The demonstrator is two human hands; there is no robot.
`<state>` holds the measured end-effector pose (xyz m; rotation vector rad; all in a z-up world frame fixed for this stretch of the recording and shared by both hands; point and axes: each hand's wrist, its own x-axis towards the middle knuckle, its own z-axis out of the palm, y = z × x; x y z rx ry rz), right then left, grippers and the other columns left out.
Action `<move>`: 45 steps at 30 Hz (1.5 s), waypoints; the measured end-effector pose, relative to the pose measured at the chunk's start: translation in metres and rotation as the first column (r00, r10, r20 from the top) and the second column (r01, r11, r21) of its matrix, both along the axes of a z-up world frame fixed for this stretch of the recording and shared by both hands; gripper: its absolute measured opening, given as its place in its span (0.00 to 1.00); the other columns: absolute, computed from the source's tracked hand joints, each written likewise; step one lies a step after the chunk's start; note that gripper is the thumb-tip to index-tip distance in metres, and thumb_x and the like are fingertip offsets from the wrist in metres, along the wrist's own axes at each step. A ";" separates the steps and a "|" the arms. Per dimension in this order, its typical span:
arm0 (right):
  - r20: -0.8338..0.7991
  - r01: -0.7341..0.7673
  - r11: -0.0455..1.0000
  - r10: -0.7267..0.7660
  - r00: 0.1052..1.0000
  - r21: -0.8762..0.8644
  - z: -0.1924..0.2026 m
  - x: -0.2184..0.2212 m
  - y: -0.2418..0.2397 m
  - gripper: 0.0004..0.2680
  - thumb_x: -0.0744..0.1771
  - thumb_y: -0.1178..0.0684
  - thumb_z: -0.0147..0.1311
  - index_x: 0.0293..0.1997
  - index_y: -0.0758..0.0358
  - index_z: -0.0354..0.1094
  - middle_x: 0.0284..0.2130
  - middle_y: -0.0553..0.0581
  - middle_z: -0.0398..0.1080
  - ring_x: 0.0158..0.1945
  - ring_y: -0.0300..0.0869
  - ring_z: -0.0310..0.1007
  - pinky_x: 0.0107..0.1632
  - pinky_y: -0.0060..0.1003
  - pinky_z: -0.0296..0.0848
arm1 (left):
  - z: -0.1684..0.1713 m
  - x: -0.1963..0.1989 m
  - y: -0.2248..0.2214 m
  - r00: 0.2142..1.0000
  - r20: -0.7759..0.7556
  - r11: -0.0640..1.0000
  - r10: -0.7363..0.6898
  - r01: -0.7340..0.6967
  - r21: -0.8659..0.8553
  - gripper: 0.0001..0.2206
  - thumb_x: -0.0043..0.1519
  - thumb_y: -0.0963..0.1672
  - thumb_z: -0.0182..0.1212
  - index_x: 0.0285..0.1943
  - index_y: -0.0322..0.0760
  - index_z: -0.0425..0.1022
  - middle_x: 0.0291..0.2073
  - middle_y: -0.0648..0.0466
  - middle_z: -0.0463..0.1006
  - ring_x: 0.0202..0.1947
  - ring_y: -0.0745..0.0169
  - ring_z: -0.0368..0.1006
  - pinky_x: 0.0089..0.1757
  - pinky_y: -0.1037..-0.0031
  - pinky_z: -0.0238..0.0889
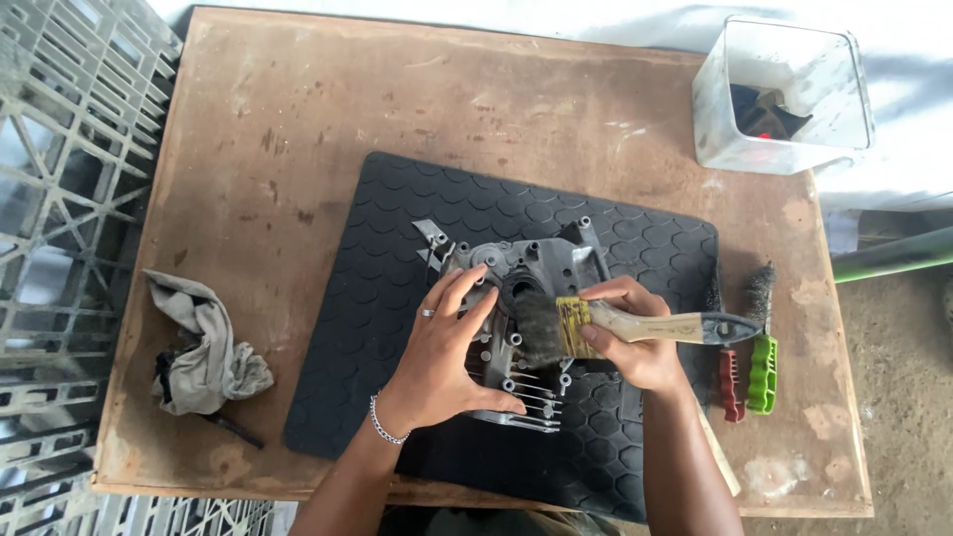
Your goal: Cleaning a metal engine cylinder block using a paintbrush to remove debris.
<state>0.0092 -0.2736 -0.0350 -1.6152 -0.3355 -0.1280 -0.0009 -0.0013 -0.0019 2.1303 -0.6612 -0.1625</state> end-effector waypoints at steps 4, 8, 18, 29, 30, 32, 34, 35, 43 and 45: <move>0.001 -0.063 0.997 0.063 0.998 0.036 0.004 0.001 0.001 0.11 0.60 0.63 0.62 0.45 0.71 0.74 0.14 0.61 0.73 0.11 0.34 0.63 0.17 0.26 0.59 | 0.003 0.000 0.002 1.000 -0.005 1.000 -0.013 0.013 0.010 0.55 0.42 0.61 0.78 0.71 0.22 0.60 0.73 0.33 0.45 0.72 0.17 0.37 0.63 0.21 0.34; -0.002 0.027 1.000 -0.027 1.000 -0.017 0.008 0.001 0.003 0.11 0.60 0.63 0.63 0.44 0.69 0.76 0.17 0.61 0.75 0.17 0.32 0.63 0.20 0.28 0.60 | -0.003 0.001 0.000 1.000 -0.001 1.000 -0.004 0.004 0.015 0.56 0.39 0.62 0.79 0.70 0.22 0.61 0.73 0.34 0.47 0.72 0.20 0.38 0.64 0.24 0.33; -0.026 0.016 1.000 -0.016 1.000 0.004 0.004 -0.004 0.001 0.16 0.61 0.64 0.58 0.54 0.68 0.70 0.40 0.58 0.75 0.35 0.38 0.70 0.40 0.29 0.71 | 0.002 -0.003 0.002 0.993 0.113 0.997 0.037 -0.043 0.056 0.53 0.38 0.61 0.78 0.66 0.21 0.67 0.74 0.37 0.53 0.74 0.36 0.45 0.65 0.48 0.43; -0.006 -0.125 0.989 0.125 0.992 -0.080 0.003 -0.004 -0.013 0.12 0.59 0.63 0.60 0.44 0.65 0.73 0.32 0.53 0.75 0.27 0.35 0.65 0.32 0.28 0.65 | 0.002 -0.001 0.002 0.996 0.090 0.997 0.029 -0.035 0.068 0.53 0.39 0.61 0.78 0.67 0.21 0.66 0.74 0.39 0.52 0.74 0.33 0.43 0.65 0.47 0.41; -0.009 -0.125 0.987 0.125 0.992 -0.100 0.003 -0.004 -0.014 0.12 0.58 0.62 0.60 0.44 0.64 0.74 0.30 0.53 0.75 0.26 0.35 0.65 0.31 0.27 0.64 | 0.001 -0.001 0.002 0.996 0.089 0.996 0.023 -0.030 0.082 0.54 0.39 0.62 0.76 0.67 0.21 0.66 0.74 0.39 0.51 0.74 0.33 0.42 0.65 0.46 0.41; -0.030 -0.106 0.991 0.104 0.994 -0.078 -0.002 -0.004 -0.014 0.11 0.58 0.64 0.60 0.42 0.64 0.75 0.29 0.53 0.76 0.24 0.34 0.66 0.29 0.27 0.65 | 0.002 -0.002 0.002 0.996 0.088 0.995 0.029 -0.037 0.088 0.54 0.39 0.62 0.77 0.68 0.22 0.65 0.74 0.40 0.51 0.75 0.35 0.42 0.65 0.47 0.40; -0.053 -0.083 0.995 0.081 0.995 -0.052 -0.006 -0.004 -0.013 0.10 0.58 0.65 0.60 0.39 0.65 0.76 0.27 0.53 0.76 0.23 0.33 0.66 0.27 0.26 0.65 | 0.002 -0.002 0.002 0.996 0.083 0.994 0.032 -0.041 0.099 0.54 0.38 0.62 0.77 0.68 0.24 0.65 0.75 0.42 0.51 0.75 0.36 0.42 0.66 0.48 0.40; -0.056 -0.045 0.999 0.044 0.997 -0.013 -0.008 -0.005 -0.012 0.10 0.59 0.65 0.61 0.42 0.67 0.75 0.36 0.57 0.77 0.30 0.37 0.71 0.34 0.28 0.71 | 0.002 -0.003 0.001 0.996 0.086 0.996 0.038 -0.046 0.082 0.54 0.38 0.63 0.76 0.68 0.24 0.65 0.74 0.42 0.51 0.75 0.36 0.42 0.65 0.48 0.41; -0.087 0.079 0.997 -0.077 0.993 0.026 -0.004 -0.005 -0.002 0.24 0.62 0.61 0.64 0.65 0.72 0.61 0.45 0.64 0.75 0.43 0.42 0.74 0.49 0.33 0.73 | 0.004 -0.003 0.001 0.995 0.088 0.996 0.040 -0.047 0.070 0.55 0.38 0.63 0.76 0.68 0.24 0.65 0.74 0.41 0.52 0.74 0.33 0.44 0.65 0.47 0.42; -0.092 0.094 0.995 -0.096 0.991 -0.020 -0.005 -0.005 -0.004 0.22 0.61 0.58 0.65 0.62 0.71 0.66 0.51 0.64 0.74 0.47 0.44 0.73 0.53 0.36 0.71 | 0.004 -0.002 0.001 0.995 0.098 0.998 0.037 -0.041 0.046 0.53 0.39 0.62 0.77 0.66 0.23 0.65 0.72 0.40 0.53 0.73 0.34 0.47 0.64 0.48 0.44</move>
